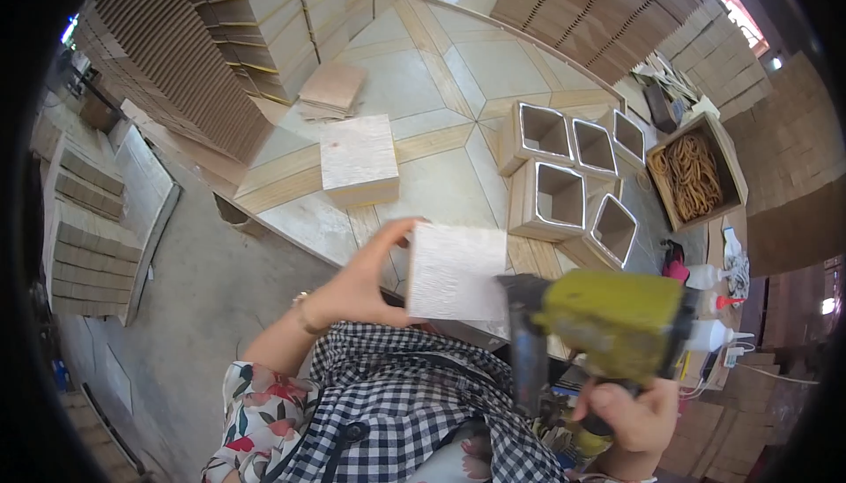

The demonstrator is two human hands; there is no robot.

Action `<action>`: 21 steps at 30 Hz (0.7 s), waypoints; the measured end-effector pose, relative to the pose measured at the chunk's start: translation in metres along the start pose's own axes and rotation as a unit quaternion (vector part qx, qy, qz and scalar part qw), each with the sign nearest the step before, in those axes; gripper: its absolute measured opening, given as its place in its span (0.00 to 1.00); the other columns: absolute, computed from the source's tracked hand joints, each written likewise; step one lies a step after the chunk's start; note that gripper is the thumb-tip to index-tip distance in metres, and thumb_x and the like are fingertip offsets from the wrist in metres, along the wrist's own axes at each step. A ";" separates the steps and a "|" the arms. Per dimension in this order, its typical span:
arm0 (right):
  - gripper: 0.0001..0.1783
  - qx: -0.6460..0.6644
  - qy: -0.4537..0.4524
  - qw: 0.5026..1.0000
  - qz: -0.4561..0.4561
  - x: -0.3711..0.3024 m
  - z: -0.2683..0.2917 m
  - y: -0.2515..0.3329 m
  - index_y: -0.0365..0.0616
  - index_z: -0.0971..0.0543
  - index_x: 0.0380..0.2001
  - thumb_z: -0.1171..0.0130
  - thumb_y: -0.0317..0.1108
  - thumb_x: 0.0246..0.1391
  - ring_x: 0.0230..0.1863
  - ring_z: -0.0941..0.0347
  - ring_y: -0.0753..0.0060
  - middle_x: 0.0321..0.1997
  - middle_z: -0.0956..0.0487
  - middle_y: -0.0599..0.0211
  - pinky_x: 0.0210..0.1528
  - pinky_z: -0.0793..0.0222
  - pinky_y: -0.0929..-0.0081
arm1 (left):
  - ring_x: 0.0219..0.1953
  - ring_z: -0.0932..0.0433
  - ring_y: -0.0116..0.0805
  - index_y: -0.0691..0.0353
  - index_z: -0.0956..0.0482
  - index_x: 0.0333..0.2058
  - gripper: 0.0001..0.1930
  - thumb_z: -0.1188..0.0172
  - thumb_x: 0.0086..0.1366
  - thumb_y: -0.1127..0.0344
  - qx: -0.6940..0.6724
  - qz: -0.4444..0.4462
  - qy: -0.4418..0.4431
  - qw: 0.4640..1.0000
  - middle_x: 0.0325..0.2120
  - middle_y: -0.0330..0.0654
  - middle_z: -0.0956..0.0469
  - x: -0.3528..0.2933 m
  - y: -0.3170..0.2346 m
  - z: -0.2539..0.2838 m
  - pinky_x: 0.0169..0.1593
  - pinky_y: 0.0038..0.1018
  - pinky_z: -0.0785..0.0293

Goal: Assembling small wooden boxes by applying glue to the edges and securing them with a pneumatic staple gun.

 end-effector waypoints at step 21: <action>0.28 0.020 -0.017 0.999 0.018 0.019 0.027 -0.030 0.23 0.33 0.50 0.41 0.34 0.52 0.16 0.27 0.68 0.44 0.23 0.37 0.17 0.30 0.78 | 0.63 0.40 0.41 0.65 0.52 0.66 0.58 0.24 0.40 0.57 0.045 -0.036 -0.189 0.980 0.60 0.47 0.38 0.018 0.010 0.161 0.61 0.36 0.41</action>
Point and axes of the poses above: each hand's wrist, its own x-axis towards the middle knuckle, its own z-axis out of the back of the hand, y = z × x, the point moved 8 cm from there along x, towards the middle knuckle
